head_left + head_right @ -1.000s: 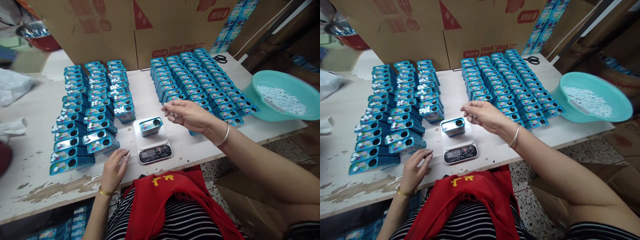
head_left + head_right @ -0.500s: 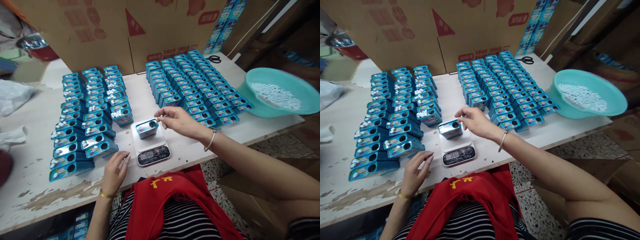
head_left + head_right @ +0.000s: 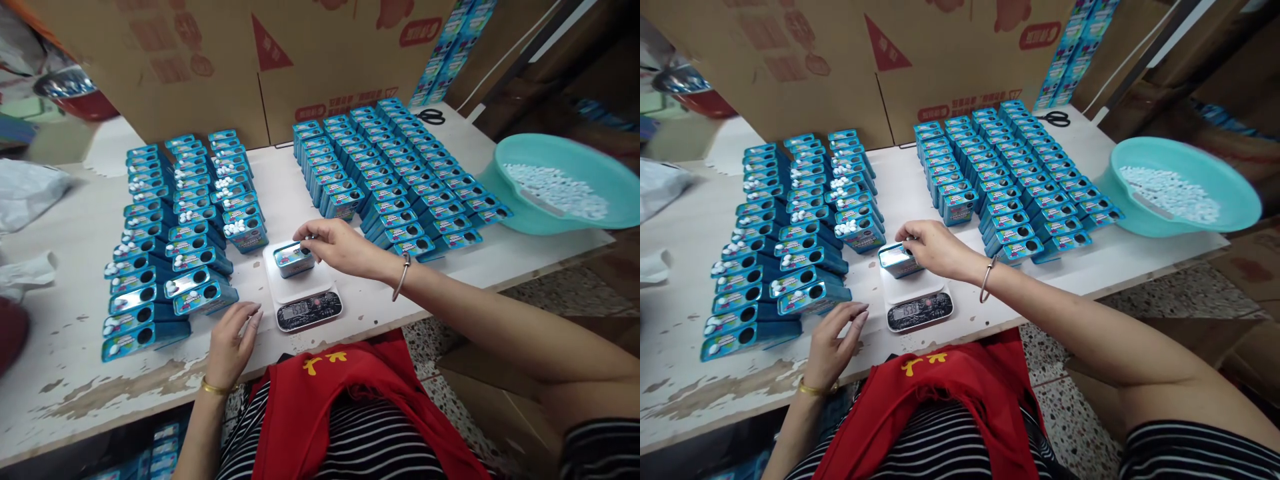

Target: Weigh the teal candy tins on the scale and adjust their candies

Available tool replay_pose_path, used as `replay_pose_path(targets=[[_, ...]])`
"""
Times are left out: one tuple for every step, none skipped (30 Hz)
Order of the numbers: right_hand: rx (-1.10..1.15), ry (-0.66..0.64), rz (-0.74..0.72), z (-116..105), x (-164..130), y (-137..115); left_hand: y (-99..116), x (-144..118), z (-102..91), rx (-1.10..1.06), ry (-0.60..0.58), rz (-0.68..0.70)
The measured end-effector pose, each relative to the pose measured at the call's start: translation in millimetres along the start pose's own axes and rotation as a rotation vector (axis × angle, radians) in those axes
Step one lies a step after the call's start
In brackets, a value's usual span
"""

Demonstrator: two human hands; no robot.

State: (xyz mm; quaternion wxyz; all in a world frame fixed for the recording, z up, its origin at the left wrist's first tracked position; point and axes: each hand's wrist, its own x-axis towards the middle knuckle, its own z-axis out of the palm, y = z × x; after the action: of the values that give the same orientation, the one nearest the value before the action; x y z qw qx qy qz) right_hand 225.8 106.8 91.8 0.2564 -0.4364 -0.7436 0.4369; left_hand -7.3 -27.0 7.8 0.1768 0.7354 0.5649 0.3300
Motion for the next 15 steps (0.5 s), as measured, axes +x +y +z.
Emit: replay_pose_path(targets=[[-0.010, -0.001, -0.004, 0.4, 0.0, -0.1, 0.2, 0.6, 0.3, -0.002, 0.000, 0.004], [-0.018, -0.001, -0.009, 0.9, 0.0, -0.2, 0.4, 1.0, 0.4, -0.004, 0.000, 0.007], [-0.026, 0.002, -0.012, 1.4, 0.0, -0.3, 0.3, 1.1, 0.5, -0.004, 0.001, 0.011], [-0.031, 0.005, -0.016, 1.8, -0.1, -0.3, 0.1, 1.1, 0.5, -0.004, 0.003, 0.015], [-0.034, 0.010, -0.019, 2.2, -0.2, -0.2, -0.2, 1.0, 0.4, -0.002, 0.003, 0.018], [-0.034, 0.014, -0.022, 2.4, -0.3, -0.2, -0.5, 0.8, 0.3, 0.000, 0.004, 0.021], [-0.032, 0.018, -0.026, 2.5, -0.5, -0.1, -1.0, 0.6, 0.3, 0.002, 0.005, 0.024], [-0.028, 0.020, -0.031, 2.5, -0.7, 0.2, -1.3, 0.5, 0.2, 0.004, 0.006, 0.026], [-0.022, 0.019, -0.038, 2.6, -0.9, 0.5, -1.6, 0.4, 0.1, 0.006, 0.003, 0.026], [-0.014, 0.013, -0.043, 2.7, -1.1, 0.9, -1.6, 0.5, 0.1, 0.008, -0.001, 0.024], [-0.003, 0.002, -0.045, 2.8, -1.3, 1.4, -1.4, 0.6, 0.1, 0.011, -0.005, 0.022], [0.013, -0.013, -0.045, 3.1, -1.4, 1.9, -1.0, 0.9, 0.1, 0.012, -0.008, 0.021], [0.037, -0.032, -0.040, 3.4, -1.5, 2.3, -0.4, 1.3, 0.2, 0.011, -0.010, 0.018], [0.068, -0.050, -0.029, 3.8, -1.5, 2.6, 0.4, 1.8, 0.2, 0.010, -0.011, 0.016], [0.106, -0.068, -0.014, 4.1, -1.5, 2.7, 1.3, 2.3, 0.2, 0.008, -0.009, 0.012]])
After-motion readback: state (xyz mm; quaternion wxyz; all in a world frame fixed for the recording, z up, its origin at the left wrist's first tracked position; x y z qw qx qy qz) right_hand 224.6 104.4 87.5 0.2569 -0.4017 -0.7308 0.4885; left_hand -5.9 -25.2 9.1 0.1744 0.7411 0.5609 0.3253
